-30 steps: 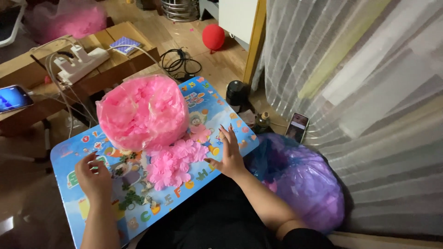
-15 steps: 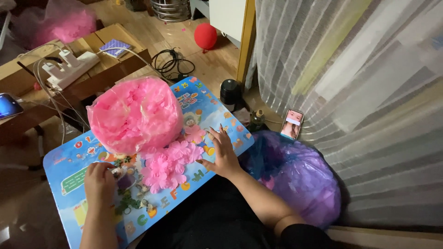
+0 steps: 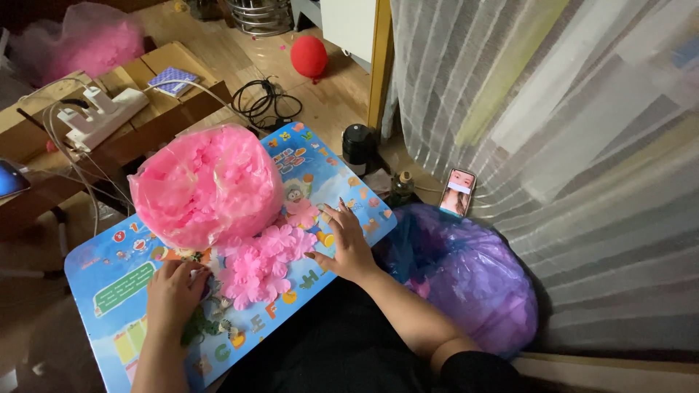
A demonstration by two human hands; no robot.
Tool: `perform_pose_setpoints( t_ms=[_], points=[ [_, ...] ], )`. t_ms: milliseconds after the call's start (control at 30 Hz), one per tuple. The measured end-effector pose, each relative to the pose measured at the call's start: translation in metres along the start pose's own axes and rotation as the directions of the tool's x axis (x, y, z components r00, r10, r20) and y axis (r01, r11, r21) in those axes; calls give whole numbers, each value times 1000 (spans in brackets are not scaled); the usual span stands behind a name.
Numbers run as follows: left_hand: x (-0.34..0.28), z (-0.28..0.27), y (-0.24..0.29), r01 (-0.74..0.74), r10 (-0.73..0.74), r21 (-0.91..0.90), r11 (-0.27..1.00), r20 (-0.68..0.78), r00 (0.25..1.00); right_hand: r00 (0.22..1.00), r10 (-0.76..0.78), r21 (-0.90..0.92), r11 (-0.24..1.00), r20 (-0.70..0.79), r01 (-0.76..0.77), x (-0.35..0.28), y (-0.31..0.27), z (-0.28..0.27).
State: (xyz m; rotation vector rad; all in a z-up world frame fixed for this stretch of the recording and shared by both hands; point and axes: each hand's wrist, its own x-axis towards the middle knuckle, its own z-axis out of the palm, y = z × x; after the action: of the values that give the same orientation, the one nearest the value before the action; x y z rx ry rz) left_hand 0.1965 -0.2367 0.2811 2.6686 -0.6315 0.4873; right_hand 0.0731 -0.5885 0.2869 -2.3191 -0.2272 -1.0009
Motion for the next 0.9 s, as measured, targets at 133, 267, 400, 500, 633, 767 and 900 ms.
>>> perform_pose_setpoints(
  t_ms=[133,267,400,500,633,767,900],
  points=[
    [-2,0,0,-48,49,-35,998,18,999,1000,12,-16,1000,10,-12,6,-5,-6],
    [-2,6,6,-72,68,18,997,169,983,998,-49,-7,999,-27,49,10,-8,-10],
    [-3,5,19,-63,71,-55,997,159,985,1000,2,1,1000,9,-2,8,-7,-9],
    [0,-1,25,-64,86,-136,989,164,983,999,12,-16,1000,35,-11,11,-10,-13],
    [0,2,22,-59,85,-150,987,176,981,999,-44,-13,999,-6,43,13,-11,-15],
    [1,-1,18,-66,81,-127,990,123,989,999,-12,3,1000,37,12,3,-2,-8],
    [3,-18,15,5,44,-152,988,320,946,977,-79,-9,997,196,83,5,-2,-11]
  ],
)
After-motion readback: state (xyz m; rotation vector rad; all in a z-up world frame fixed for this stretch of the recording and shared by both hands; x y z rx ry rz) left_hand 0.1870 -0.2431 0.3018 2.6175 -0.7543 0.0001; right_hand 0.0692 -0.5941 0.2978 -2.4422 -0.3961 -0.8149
